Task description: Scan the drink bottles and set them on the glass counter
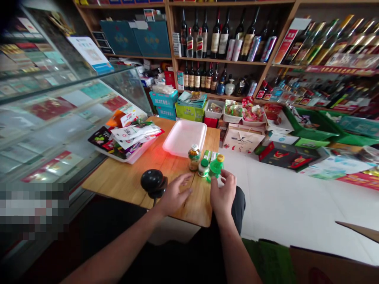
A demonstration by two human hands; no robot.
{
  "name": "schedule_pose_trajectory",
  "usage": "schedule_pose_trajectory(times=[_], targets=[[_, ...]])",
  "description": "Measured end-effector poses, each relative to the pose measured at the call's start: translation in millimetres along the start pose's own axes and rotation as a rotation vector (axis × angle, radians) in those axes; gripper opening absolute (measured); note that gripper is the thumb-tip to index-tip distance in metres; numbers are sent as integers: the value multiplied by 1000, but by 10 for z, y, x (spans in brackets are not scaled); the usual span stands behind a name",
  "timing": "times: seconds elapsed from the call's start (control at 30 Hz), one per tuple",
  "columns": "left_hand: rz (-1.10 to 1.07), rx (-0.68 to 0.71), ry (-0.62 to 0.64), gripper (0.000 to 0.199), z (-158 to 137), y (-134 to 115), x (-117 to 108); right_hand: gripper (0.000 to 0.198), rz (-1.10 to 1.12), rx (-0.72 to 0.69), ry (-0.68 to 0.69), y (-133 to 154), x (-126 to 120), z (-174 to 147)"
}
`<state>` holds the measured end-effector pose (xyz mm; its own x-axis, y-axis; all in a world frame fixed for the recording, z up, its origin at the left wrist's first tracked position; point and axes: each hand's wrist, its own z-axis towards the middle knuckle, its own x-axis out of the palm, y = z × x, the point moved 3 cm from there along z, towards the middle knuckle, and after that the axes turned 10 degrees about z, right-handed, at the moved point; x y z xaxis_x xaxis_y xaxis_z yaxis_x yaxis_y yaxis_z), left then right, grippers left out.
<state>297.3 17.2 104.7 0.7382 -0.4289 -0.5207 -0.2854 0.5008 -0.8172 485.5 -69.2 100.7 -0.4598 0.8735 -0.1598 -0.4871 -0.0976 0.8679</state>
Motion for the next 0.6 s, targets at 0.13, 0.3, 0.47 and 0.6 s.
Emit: schedule_pose_trajectory(times=[0.13, 0.3, 0.47, 0.6], targets=[[-57, -20, 100, 57, 201, 25, 302, 63, -43, 85, 48, -310, 70, 68], [-44, 44, 136, 64, 317, 55, 537, 85, -127, 80, 57, -456, 177, 175], [-41, -35, 217, 69, 255, 142, 704, 80, -191, 46, 89, -455, 207, 273], [-72, -104, 232, 68, 194, 214, 754, 70, -238, 72, 107, -416, 159, 301]])
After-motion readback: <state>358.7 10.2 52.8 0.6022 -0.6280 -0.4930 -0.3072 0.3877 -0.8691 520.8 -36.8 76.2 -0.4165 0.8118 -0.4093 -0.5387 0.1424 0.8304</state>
